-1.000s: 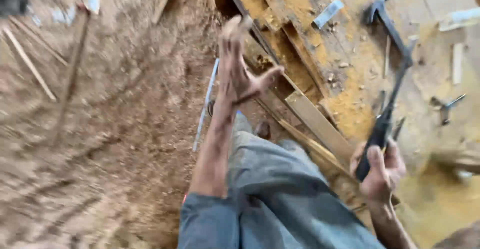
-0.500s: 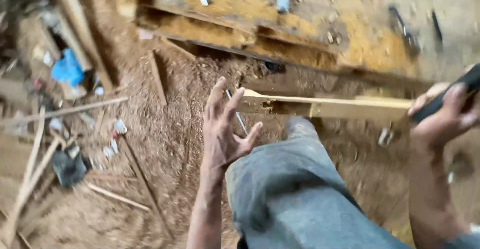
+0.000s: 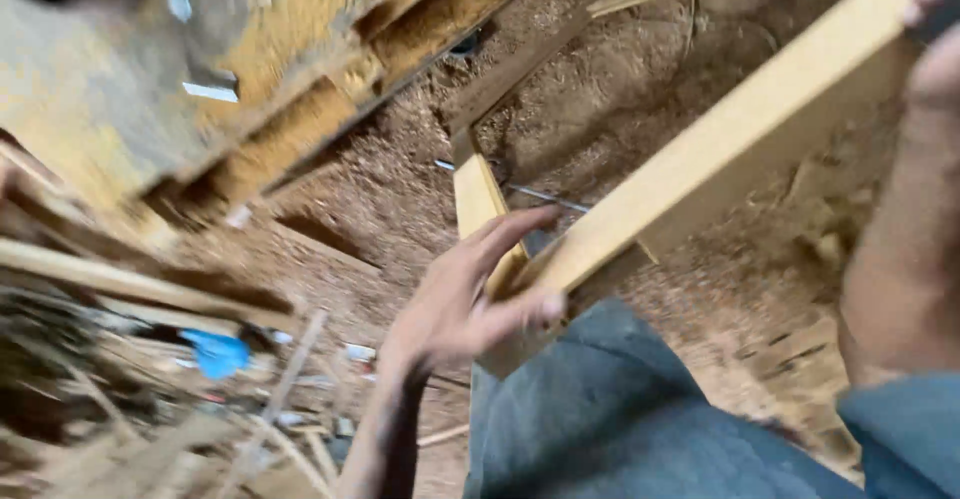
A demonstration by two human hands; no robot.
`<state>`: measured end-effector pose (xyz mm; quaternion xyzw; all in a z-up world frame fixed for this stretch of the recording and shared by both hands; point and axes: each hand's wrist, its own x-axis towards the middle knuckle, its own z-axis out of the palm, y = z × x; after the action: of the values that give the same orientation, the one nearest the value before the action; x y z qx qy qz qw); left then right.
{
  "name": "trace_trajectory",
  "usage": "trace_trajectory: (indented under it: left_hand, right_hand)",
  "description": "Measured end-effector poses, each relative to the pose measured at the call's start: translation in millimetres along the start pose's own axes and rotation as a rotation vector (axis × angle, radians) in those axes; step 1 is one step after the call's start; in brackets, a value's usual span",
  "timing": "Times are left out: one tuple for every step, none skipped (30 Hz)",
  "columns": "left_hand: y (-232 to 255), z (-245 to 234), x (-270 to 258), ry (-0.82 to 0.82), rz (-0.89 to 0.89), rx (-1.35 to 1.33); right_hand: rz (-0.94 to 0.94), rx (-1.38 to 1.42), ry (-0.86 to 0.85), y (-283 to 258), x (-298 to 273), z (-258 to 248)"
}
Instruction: The person uses a chisel to carve a rectangular groove into a long wooden plank. They repeatedly strike the chisel with a mallet to remove wood chips and deepen the groove along the plank's length.
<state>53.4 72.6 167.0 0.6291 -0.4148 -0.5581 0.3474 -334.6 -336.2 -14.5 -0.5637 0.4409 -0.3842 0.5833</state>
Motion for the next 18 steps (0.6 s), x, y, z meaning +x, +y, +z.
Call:
trace_trajectory:
  left_hand:
    - [-10.5,8.1,10.0,-0.044,0.009,0.04]
    - [-21.8,13.7,22.2,-0.139,-0.068,-0.139]
    - [-34.3,19.1,34.2,-0.231,-0.158,-0.313]
    - [-52.9,23.9,41.8,-0.288,-0.159,-0.272]
    - [-73.1,28.6,49.3,-0.254,-0.245,-0.333]
    - [-93.3,36.2,57.7,-0.224,-0.329,-0.394]
    - [-100.3,32.9,57.1,-0.287,-0.329,-0.354]
    - [-109.0,29.4,61.3,-0.245,-0.311,-0.388]
    - [-118.4,23.8,66.1,-0.203,-0.294,-0.423]
    - [-109.8,21.5,67.1,-0.214,-0.285,-0.412]
    - [-102.1,18.6,68.0,-0.179,-0.25,-0.415]
    - [-97.5,12.8,63.3,-0.161,-0.23,-0.412]
    - [-84.8,6.5,57.6,-0.189,-0.235,-0.394]
    - [-69.5,3.5,56.8,-0.191,-0.214,-0.391]
    - [-54.2,0.9,56.3,-0.193,-0.193,-0.389]
    - [-86.1,1.2,66.1,-0.226,-0.189,-0.374]
    - [-119.0,1.6,76.2,-0.207,-0.162,-0.378]
    - [-153.1,2.7,85.2,-0.202,-0.14,-0.378]
  right_hand:
    - [-0.024,0.033,0.026,-7.2,-15.7,31.0]
    - [-0.06,0.069,0.053,-18.5,-24.3,64.2]
    - [-0.096,0.103,0.08,-33.5,-30.8,96.7]
    - [-0.124,0.12,0.12,-47.8,-49.7,120.1]
    - [-0.152,0.137,0.161,-63.6,-66.3,143.5]
    - [-0.181,0.14,0.207,-84.1,-82.4,162.2]
    - [-0.211,0.142,0.252,-98.9,-105.2,176.5]
    - [-0.252,0.141,0.274,-115.6,-116.9,194.3]
    - [-0.292,0.138,0.295,-133.6,-127.0,214.0]
    - [-0.325,0.142,0.28,-145.6,-148.5,219.1]
    - [-0.358,0.146,0.265,-156.7,-169.5,230.2]
    - [-0.379,0.147,0.269,-166.3,-197.4,249.9]
    - [-0.379,0.144,0.303,-172.0,-235.6,257.8]
    - [-0.269,0.049,0.33,-179.3,-270.2,263.6]
    - [-0.155,-0.041,0.357,-186.3,-304.1,271.3]
    - [-0.158,-0.046,0.393,-179.3,-334.7,275.0]
    - [-0.043,-0.084,0.402,-171.2,-366.0,280.7]
    - [0.08,-0.118,0.424,-163.0,-401.2,290.8]
